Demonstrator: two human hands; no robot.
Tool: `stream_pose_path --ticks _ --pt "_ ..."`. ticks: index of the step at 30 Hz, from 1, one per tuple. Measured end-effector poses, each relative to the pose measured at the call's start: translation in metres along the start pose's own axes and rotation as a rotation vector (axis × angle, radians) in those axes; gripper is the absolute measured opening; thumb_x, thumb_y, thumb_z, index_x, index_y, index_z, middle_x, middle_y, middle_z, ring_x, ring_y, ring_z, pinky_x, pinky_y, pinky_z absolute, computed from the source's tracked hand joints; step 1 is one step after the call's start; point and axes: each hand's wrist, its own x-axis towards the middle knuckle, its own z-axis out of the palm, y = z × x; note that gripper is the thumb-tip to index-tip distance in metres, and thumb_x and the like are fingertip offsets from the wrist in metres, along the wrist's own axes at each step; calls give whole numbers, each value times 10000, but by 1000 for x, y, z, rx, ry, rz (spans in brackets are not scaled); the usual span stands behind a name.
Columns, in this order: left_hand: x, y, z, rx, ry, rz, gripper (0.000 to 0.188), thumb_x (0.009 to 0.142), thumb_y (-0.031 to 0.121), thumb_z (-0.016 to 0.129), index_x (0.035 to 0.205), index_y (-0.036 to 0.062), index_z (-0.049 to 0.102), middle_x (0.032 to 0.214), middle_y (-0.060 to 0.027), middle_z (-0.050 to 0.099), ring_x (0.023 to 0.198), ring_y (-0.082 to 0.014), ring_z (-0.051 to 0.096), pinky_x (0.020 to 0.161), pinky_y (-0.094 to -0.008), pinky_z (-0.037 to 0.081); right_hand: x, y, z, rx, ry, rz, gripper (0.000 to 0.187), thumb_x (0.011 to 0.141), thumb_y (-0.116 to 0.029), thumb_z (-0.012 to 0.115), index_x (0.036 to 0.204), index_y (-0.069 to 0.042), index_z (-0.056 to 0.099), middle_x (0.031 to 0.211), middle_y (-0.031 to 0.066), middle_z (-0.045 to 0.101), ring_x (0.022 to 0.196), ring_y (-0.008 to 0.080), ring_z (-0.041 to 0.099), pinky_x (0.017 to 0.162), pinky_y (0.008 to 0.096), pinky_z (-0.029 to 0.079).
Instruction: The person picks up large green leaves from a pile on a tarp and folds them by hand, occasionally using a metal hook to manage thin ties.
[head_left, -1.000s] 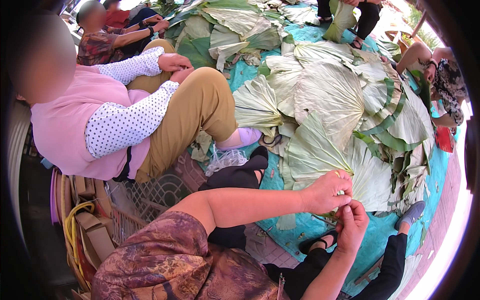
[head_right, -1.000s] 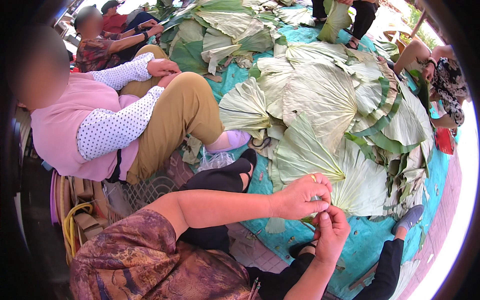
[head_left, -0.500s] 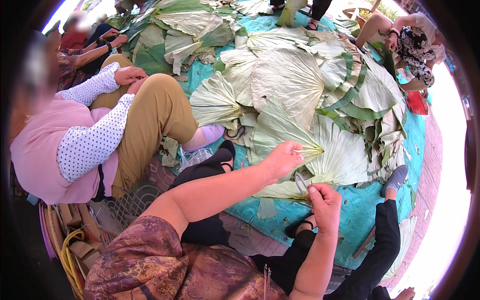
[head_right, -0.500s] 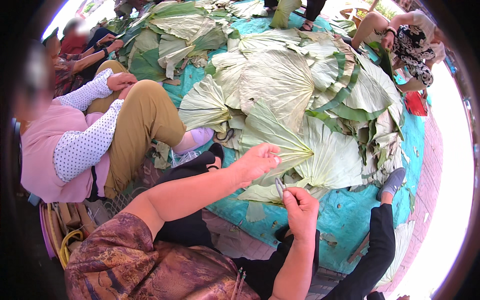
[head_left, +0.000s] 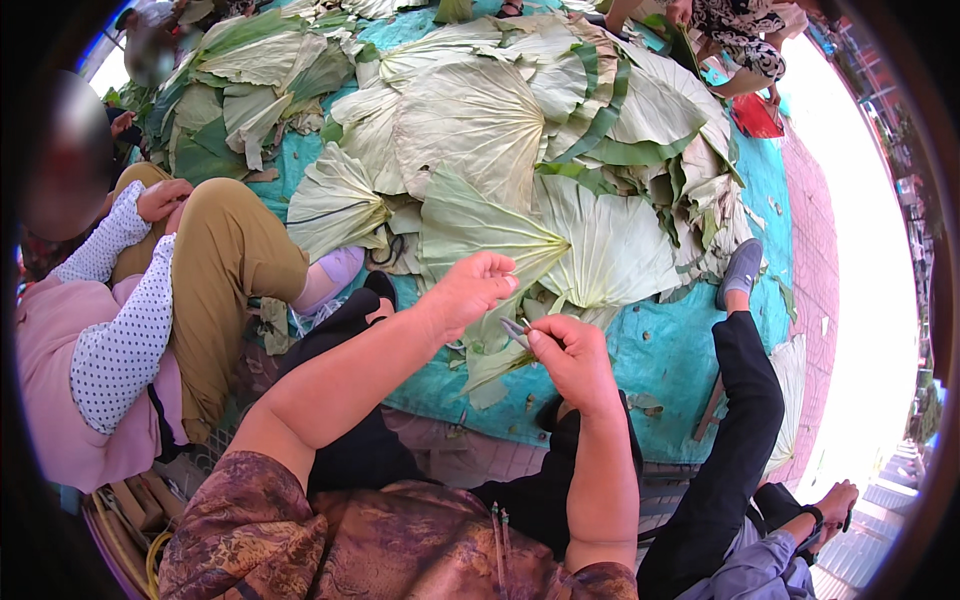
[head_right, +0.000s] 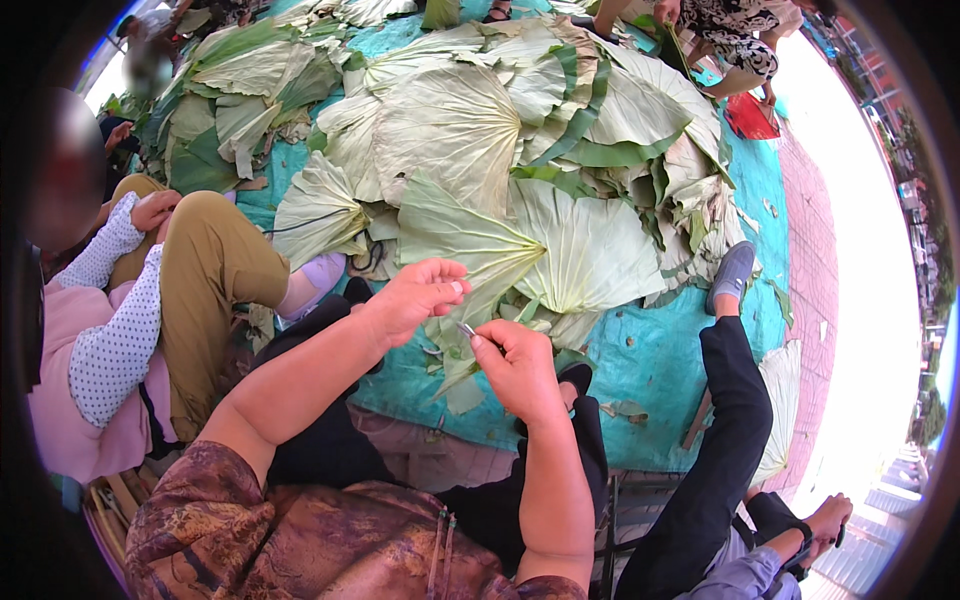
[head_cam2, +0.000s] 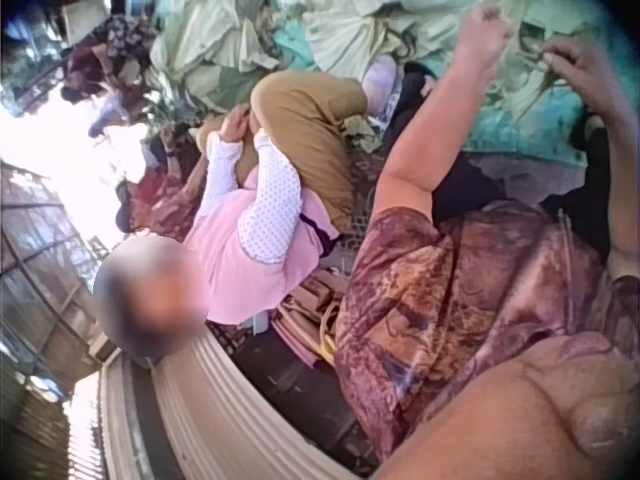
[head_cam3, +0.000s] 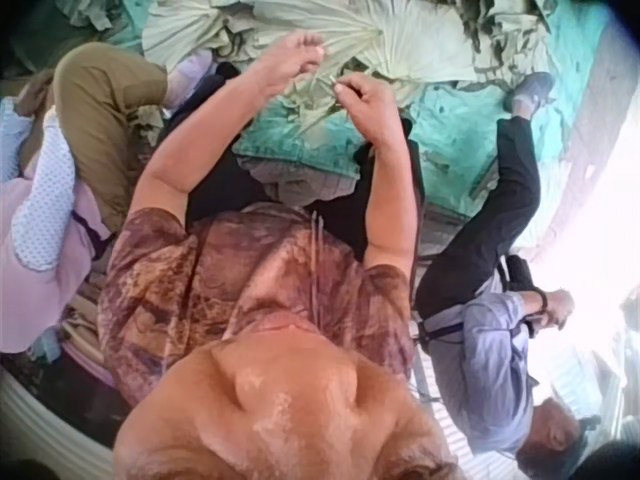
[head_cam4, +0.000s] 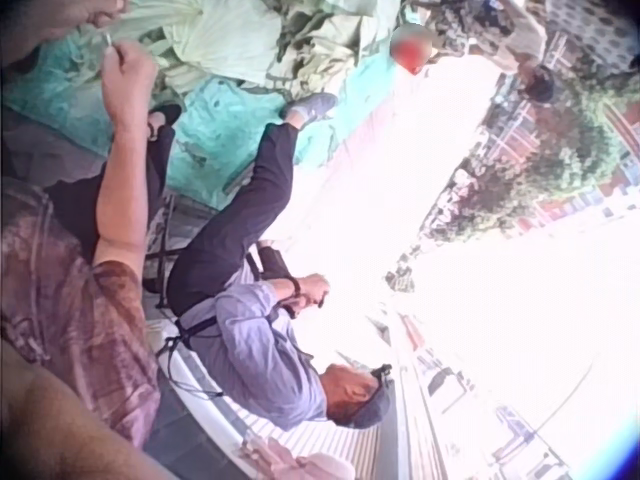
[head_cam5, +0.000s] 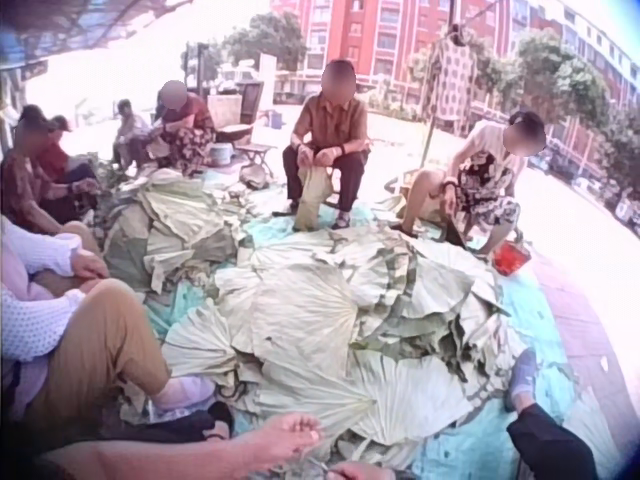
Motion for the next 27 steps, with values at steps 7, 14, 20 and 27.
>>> stream_pose_path --ticks 7,14,20,27 --pt "-2 3 -2 6 20 -11 349 826 131 553 1149 34 464 1046 -47 553 892 -105 490 770 -250 394 2 5 3 0 -13 3 100 770 -76 594 803 19 594 647 78 537 598 140 487 558 271 399" --pt "0 0 -4 3 10 -5 346 824 134 556 1145 38 469 1045 -43 555 891 -106 494 769 -248 393 2 6 3 -21 -26 -15 107 771 -87 595 802 16 592 638 72 538 584 131 484 547 270 398" --pt "1 -2 -7 20 8 -8 341 824 134 555 1141 37 471 1039 -44 557 888 -106 501 765 -248 398 1 -1 3 -37 -42 3 108 773 -87 586 798 18 583 615 70 536 571 108 471 534 267 396" --pt "8 -10 -15 123 48 -33 325 819 135 560 1123 39 494 1014 -44 565 845 -97 512 730 -236 413 -2 0 -11 -18 -160 -12 119 766 -88 586 796 28 586 619 73 542 571 125 484 538 272 401"
